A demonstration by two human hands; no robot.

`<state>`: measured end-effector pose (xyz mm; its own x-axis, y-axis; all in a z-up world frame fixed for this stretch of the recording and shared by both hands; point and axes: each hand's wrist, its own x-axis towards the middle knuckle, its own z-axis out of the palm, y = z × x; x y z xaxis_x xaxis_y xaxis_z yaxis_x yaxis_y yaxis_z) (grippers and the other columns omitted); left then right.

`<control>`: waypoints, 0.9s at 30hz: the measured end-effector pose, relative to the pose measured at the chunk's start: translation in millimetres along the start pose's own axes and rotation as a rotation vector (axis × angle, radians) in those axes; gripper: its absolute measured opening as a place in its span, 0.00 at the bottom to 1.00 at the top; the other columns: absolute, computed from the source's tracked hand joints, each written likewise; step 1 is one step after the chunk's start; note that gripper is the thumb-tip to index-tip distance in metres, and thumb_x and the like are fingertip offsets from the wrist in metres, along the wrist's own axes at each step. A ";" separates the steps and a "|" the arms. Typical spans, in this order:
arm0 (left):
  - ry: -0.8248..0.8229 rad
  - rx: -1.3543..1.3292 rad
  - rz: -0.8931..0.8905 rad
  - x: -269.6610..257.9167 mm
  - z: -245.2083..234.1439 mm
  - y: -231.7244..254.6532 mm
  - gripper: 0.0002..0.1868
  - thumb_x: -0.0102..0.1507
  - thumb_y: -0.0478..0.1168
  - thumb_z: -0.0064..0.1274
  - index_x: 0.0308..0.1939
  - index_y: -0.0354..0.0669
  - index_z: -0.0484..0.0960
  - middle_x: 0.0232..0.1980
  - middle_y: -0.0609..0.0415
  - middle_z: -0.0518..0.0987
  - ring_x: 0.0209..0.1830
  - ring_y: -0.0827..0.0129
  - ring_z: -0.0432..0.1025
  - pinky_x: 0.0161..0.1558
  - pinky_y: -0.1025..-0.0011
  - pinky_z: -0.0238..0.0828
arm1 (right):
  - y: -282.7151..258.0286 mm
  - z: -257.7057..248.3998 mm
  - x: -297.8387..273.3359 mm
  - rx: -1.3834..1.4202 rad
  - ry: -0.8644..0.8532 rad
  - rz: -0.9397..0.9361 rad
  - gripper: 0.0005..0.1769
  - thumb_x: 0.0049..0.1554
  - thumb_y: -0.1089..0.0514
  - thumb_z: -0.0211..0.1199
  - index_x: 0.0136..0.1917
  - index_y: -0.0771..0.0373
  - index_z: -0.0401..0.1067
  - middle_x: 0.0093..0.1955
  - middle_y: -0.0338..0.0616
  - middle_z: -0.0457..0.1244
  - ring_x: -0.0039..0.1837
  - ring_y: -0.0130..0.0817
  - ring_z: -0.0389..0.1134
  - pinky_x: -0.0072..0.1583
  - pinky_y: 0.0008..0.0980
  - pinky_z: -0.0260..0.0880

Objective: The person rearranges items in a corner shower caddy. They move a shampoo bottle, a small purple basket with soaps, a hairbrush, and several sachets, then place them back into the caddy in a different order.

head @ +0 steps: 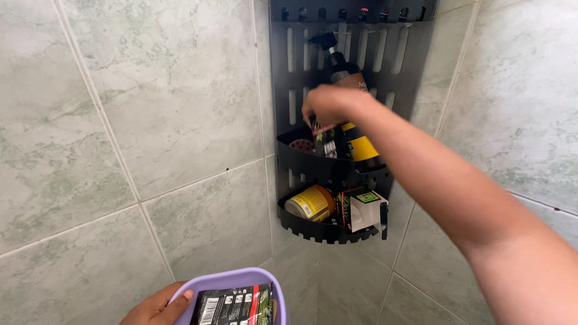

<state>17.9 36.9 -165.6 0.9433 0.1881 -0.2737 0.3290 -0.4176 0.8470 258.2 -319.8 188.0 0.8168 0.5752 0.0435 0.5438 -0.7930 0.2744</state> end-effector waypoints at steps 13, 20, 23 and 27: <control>0.167 0.047 0.183 -69.8 19.6 127.2 0.24 0.67 0.56 0.48 0.55 0.46 0.86 0.42 0.51 0.87 0.40 0.63 0.83 0.47 0.66 0.76 | -42.0 -18.5 -165.1 0.046 1.027 -0.700 0.13 0.55 0.69 0.65 0.49 0.55 0.82 0.52 0.41 0.70 0.53 0.40 0.71 0.55 0.39 0.71; 0.017 -0.060 0.138 -63.5 39.2 184.4 0.23 0.68 0.52 0.41 0.58 0.47 0.83 0.33 0.50 0.85 0.26 0.67 0.78 0.28 0.67 0.77 | -92.9 43.0 -215.3 0.328 1.043 -0.789 0.05 0.54 0.67 0.68 0.45 0.60 0.80 0.47 0.43 0.69 0.54 0.39 0.72 0.57 0.39 0.75; -0.060 -0.092 0.207 -53.8 52.3 192.5 0.23 0.68 0.51 0.41 0.57 0.43 0.84 0.32 0.50 0.84 0.24 0.67 0.75 0.26 0.68 0.74 | -104.9 74.7 -222.7 0.374 0.919 -0.787 0.11 0.51 0.67 0.66 0.48 0.58 0.80 0.50 0.43 0.69 0.57 0.43 0.71 0.59 0.41 0.74; -0.081 -0.094 0.211 -41.9 62.2 187.0 0.23 0.67 0.51 0.43 0.57 0.45 0.84 0.33 0.52 0.85 0.24 0.68 0.75 0.26 0.67 0.73 | -101.2 104.5 -224.4 0.510 0.608 -0.835 0.18 0.53 0.67 0.64 0.58 0.60 0.76 0.58 0.47 0.67 0.65 0.48 0.69 0.66 0.45 0.70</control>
<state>42.7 -104.3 -24.1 0.9924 0.0322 -0.1188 0.1225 -0.3550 0.9268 39.9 -389.5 50.1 0.0126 0.8508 0.5253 0.9994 -0.0283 0.0219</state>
